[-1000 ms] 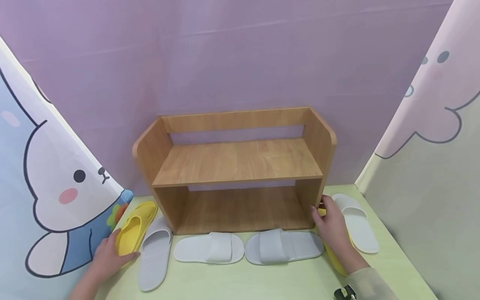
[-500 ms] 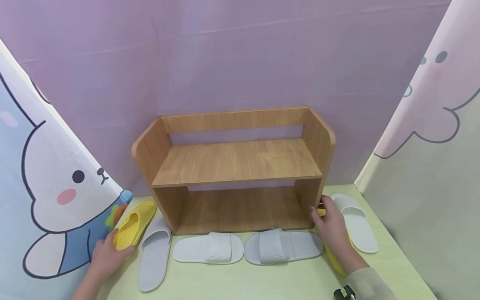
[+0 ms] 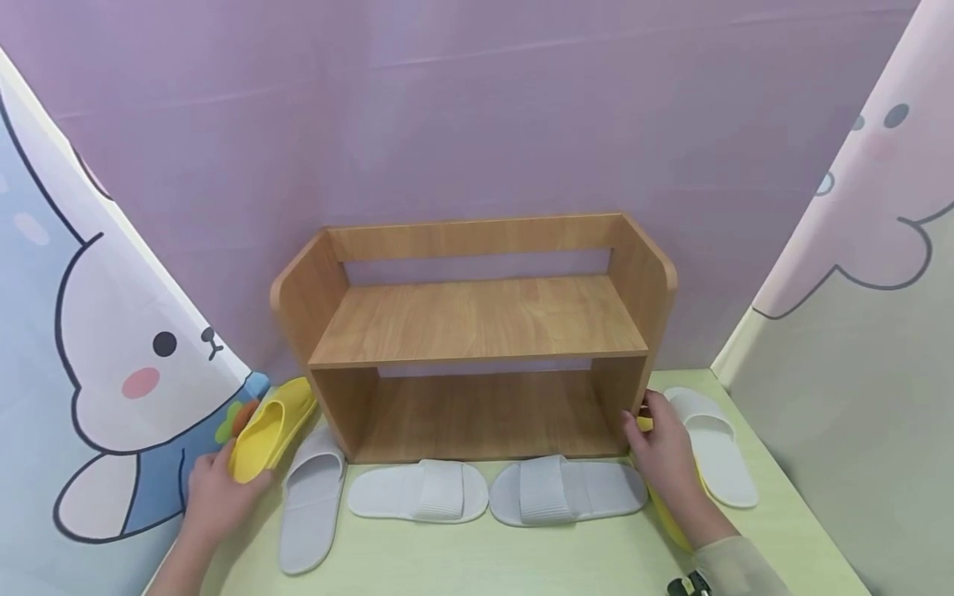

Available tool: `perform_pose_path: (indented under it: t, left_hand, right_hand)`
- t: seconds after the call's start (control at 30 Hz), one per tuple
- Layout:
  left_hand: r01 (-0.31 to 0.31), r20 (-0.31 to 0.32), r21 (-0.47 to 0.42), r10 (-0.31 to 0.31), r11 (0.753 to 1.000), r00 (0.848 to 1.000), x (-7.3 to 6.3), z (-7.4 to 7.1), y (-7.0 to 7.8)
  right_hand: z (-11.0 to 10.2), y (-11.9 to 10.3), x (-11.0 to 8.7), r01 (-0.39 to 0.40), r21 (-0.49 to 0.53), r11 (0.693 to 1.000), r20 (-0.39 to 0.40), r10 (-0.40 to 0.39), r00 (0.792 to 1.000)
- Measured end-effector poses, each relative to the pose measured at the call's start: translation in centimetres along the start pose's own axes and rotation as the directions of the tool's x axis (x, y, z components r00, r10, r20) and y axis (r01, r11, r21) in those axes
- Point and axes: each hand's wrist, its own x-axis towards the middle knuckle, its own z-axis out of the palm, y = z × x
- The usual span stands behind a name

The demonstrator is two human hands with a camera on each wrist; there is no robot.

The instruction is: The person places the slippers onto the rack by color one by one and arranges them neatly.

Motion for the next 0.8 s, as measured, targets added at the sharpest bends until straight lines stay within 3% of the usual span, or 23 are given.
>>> perform_pose_path:
  t: [0.2,0.53,0.8]
  left_hand:
    - [-0.053,-0.057,-0.019,0.052,0.998,0.997,-0.2,-0.4,0.8]
    - [-0.116,-0.154,-0.036,0.109,0.993,0.982,-1.0,-1.1,2.6]
    - [-0.162,-0.231,-0.037,0.15,0.986,0.961,-1.9,-1.8,3.8]
  right_hand:
    - [0.0,0.1,0.0,0.0,-0.001,1.0,0.007,0.0,1.0]
    - [0.3,0.2,-0.2,0.06,0.002,0.998,-0.046,-0.06,0.997]
    - [0.5,0.1,-0.2,0.069,-0.009,0.998,-0.06,-0.07,0.996]
